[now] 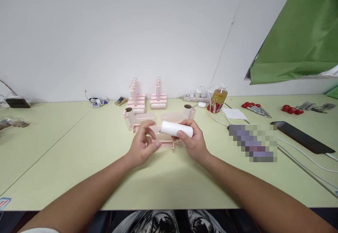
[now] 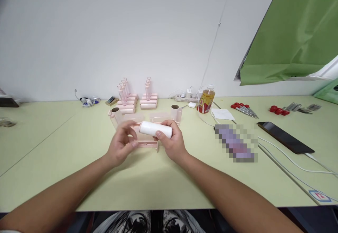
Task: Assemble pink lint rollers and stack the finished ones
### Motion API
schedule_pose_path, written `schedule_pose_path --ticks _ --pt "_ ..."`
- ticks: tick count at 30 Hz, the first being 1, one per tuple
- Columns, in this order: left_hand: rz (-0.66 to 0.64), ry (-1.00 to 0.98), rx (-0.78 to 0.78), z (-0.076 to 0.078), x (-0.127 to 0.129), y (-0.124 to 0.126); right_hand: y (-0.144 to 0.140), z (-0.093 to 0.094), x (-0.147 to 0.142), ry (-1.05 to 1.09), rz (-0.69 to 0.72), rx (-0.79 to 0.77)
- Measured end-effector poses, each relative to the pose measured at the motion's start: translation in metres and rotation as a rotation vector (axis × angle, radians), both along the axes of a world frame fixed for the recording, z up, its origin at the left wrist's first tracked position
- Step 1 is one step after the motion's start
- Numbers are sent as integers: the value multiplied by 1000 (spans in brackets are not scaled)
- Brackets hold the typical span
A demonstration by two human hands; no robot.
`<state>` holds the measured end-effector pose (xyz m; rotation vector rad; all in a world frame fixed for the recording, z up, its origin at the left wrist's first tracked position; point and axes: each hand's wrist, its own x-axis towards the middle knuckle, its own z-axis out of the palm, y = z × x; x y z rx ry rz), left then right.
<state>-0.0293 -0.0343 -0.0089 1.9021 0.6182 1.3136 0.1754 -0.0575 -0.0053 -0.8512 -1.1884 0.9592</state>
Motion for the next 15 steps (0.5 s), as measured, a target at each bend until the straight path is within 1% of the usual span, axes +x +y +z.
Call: schedule_pose_path --ticks 1,2,3,5,6,7,9,11,12,13,15 --pt "-74 73 14 1 -1 -1 0 1 0 4 -11 4" --pt "-119 129 25 2 -2 -2 0 2 1 6 -20 5" --pt "-122 155 34 2 -2 -3 0 2 1 7 -27 4" --pt "-35 145 62 1 -2 -4 1 2 2 -3 -25 -6" --pt "20 145 99 1 -1 -4 1 1 2 -21 -19 -10" --pt "74 162 163 2 -1 -3 1 0 2 -50 -12 -10" --pt "162 250 346 4 -1 -1 -1 -2 2 -147 19 4" --pt "192 391 507 7 -2 0 -4 -3 0 -252 89 35" --pt "185 458 547 9 -3 0 -6 -3 -1 -281 141 51" --pt "170 511 551 10 -4 0 -9 -3 -2 -284 203 67" --pt "120 563 465 10 -5 -3 -12 -3 -5 -232 325 90"
